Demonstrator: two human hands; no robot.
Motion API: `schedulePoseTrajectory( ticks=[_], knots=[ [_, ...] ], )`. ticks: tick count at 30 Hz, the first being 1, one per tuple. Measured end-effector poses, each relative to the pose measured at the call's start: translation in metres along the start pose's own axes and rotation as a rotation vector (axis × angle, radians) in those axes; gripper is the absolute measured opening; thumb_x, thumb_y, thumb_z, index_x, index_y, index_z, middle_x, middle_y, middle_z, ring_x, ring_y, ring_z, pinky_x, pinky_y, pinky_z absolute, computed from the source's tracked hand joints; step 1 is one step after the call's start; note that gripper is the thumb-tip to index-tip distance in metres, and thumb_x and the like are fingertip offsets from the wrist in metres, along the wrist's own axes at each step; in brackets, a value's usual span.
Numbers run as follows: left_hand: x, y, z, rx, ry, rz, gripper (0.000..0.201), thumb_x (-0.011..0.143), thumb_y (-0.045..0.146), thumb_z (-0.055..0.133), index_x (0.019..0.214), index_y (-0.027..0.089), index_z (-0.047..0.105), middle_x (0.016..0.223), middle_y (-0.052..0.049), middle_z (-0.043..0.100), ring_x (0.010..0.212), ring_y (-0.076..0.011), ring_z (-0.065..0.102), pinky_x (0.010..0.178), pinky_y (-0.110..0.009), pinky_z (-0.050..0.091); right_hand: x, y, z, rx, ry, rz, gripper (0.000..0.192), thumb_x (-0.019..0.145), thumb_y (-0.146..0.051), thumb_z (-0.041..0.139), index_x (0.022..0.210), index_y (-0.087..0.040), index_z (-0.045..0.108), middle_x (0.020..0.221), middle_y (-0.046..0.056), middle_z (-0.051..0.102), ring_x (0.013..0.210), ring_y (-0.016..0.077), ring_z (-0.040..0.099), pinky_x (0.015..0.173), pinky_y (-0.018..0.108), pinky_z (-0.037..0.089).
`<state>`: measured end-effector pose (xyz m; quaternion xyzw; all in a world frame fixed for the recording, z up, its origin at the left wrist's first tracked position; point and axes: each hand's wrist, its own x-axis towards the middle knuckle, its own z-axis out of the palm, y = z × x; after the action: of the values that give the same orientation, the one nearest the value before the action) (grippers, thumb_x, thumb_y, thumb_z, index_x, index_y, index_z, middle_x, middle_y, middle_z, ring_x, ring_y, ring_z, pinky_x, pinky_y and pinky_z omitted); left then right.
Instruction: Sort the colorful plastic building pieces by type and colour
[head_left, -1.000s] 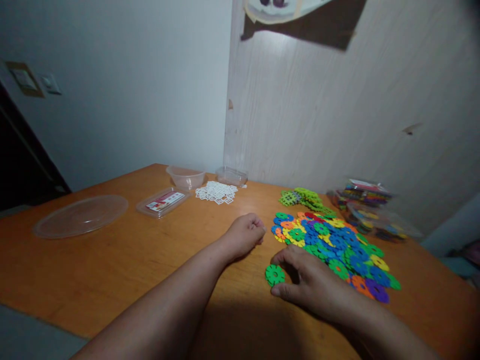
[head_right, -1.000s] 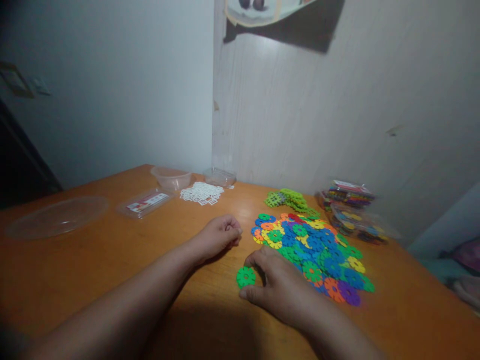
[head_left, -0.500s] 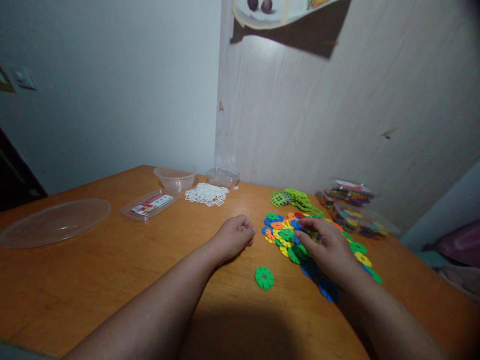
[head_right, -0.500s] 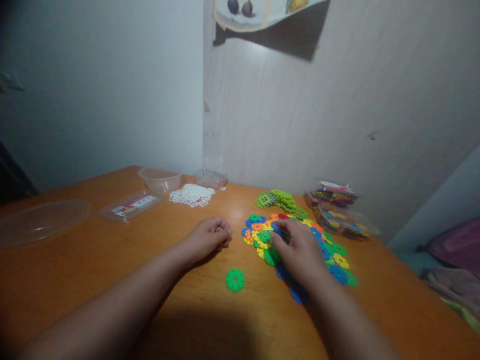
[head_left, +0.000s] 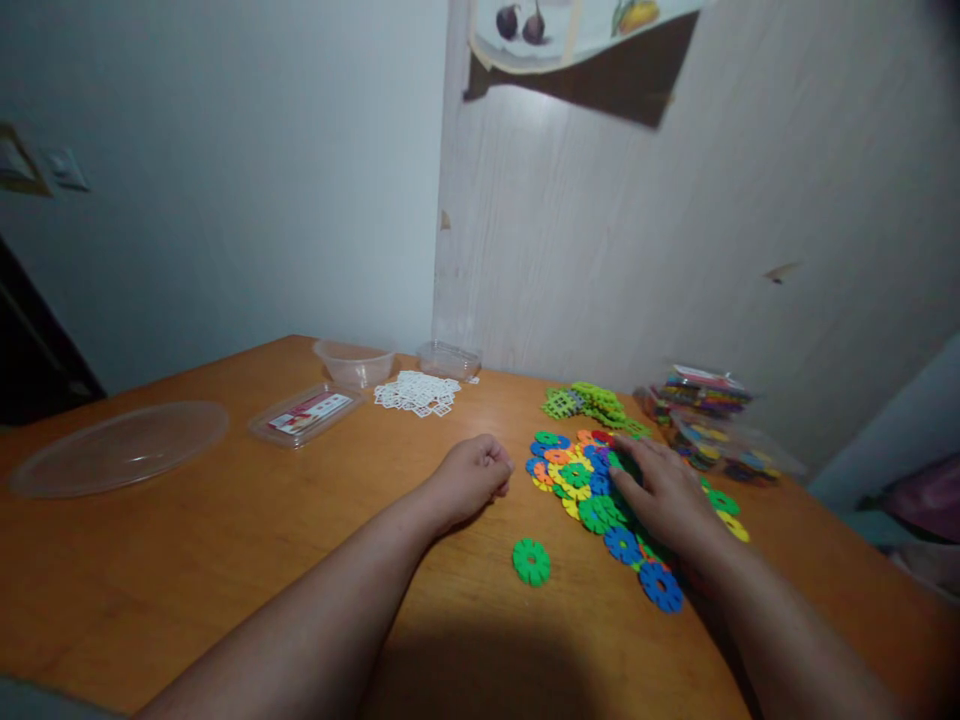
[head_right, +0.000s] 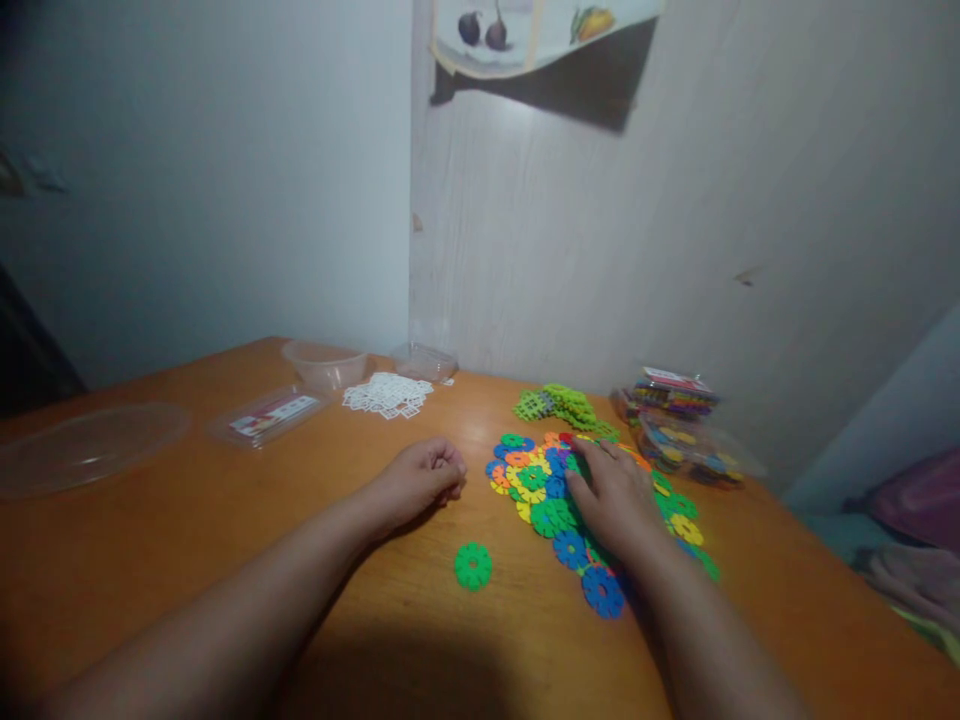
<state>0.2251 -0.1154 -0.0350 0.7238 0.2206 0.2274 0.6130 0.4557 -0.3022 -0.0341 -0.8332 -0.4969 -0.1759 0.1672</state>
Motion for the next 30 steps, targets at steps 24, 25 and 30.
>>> schedulePoseTrajectory(
  ticks=[24, 25, 30],
  knots=[
    [-0.001, -0.001, 0.001, 0.008, -0.013, -0.028, 0.007, 0.078, 0.024, 0.056, 0.080, 0.019, 0.051, 0.064, 0.000, 0.061, 0.054, -0.0101, 0.052, 0.052, -0.021, 0.038, -0.001, 0.003, -0.009, 0.106, 0.020, -0.008, 0.054, 0.086, -0.058, 0.061, 0.129, -0.026, 0.066, 0.115, 0.013, 0.071, 0.106, 0.0373, 0.062, 0.084, 0.050, 0.050],
    [0.000, -0.001, 0.001, 0.013, -0.015, -0.023, 0.007, 0.078, 0.024, 0.056, 0.080, 0.019, 0.051, 0.064, 0.000, 0.061, 0.055, -0.0100, 0.052, 0.051, -0.021, 0.037, -0.002, -0.002, -0.012, 0.143, 0.023, -0.007, 0.055, 0.086, -0.059, 0.061, 0.130, -0.026, 0.065, 0.115, 0.012, 0.071, 0.106, 0.0360, 0.062, 0.085, 0.050, 0.050],
    [0.002, -0.004, 0.000, 0.032, -0.019, -0.018, 0.008, 0.078, 0.025, 0.055, 0.081, 0.018, 0.052, 0.064, 0.001, 0.061, 0.055, -0.0099, 0.052, 0.051, -0.020, 0.036, -0.021, -0.055, -0.024, 0.457, -0.075, -0.058, 0.054, 0.085, -0.054, 0.065, 0.129, -0.023, 0.061, 0.125, 0.011, 0.066, 0.114, 0.0307, 0.060, 0.098, 0.047, 0.049]
  ],
)
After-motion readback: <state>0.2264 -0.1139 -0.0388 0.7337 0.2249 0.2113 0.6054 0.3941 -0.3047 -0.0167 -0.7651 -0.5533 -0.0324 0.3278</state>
